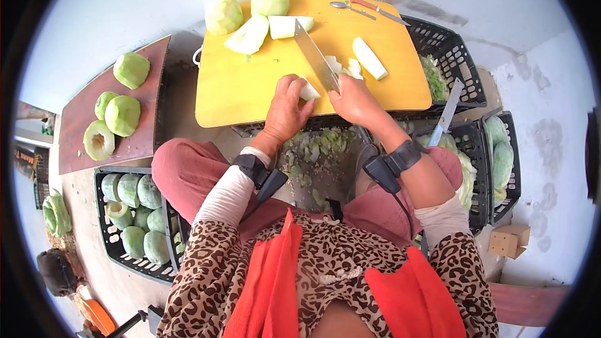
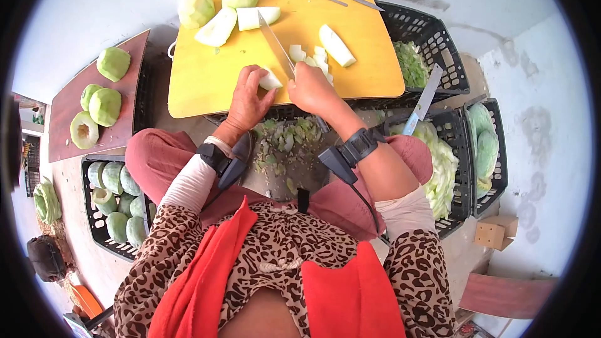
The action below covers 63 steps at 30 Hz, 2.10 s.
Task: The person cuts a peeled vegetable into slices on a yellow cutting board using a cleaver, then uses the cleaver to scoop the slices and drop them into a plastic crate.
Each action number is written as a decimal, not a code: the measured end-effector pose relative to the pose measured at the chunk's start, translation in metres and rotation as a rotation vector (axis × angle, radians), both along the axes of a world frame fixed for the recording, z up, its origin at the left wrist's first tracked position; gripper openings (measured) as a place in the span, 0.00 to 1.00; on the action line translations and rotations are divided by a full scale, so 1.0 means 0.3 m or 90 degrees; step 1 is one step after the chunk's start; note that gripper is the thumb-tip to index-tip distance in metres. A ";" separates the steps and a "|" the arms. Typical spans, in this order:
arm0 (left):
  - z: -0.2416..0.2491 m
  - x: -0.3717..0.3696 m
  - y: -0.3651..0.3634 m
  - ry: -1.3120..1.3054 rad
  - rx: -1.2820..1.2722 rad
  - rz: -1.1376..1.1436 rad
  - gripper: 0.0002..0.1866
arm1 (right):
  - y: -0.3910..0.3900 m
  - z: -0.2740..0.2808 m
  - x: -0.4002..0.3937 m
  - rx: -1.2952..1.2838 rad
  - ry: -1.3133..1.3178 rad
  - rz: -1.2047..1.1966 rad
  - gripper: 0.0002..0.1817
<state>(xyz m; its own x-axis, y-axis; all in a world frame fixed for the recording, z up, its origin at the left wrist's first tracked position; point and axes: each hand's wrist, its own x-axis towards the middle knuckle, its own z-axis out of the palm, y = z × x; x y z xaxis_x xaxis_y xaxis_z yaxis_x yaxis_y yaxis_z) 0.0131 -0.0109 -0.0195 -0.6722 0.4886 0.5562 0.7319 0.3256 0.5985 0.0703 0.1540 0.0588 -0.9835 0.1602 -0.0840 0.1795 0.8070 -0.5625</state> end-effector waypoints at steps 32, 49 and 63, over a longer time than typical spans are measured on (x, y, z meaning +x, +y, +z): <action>0.001 0.007 -0.005 -0.072 0.004 0.010 0.23 | -0.103 -0.014 0.004 0.146 -0.022 0.107 0.12; -0.029 0.002 -0.002 -0.021 0.011 0.064 0.23 | -0.083 0.113 0.119 -0.019 0.006 0.080 0.11; -0.018 0.000 -0.010 -0.001 0.032 0.032 0.22 | -0.108 0.106 0.114 0.038 -0.058 0.094 0.11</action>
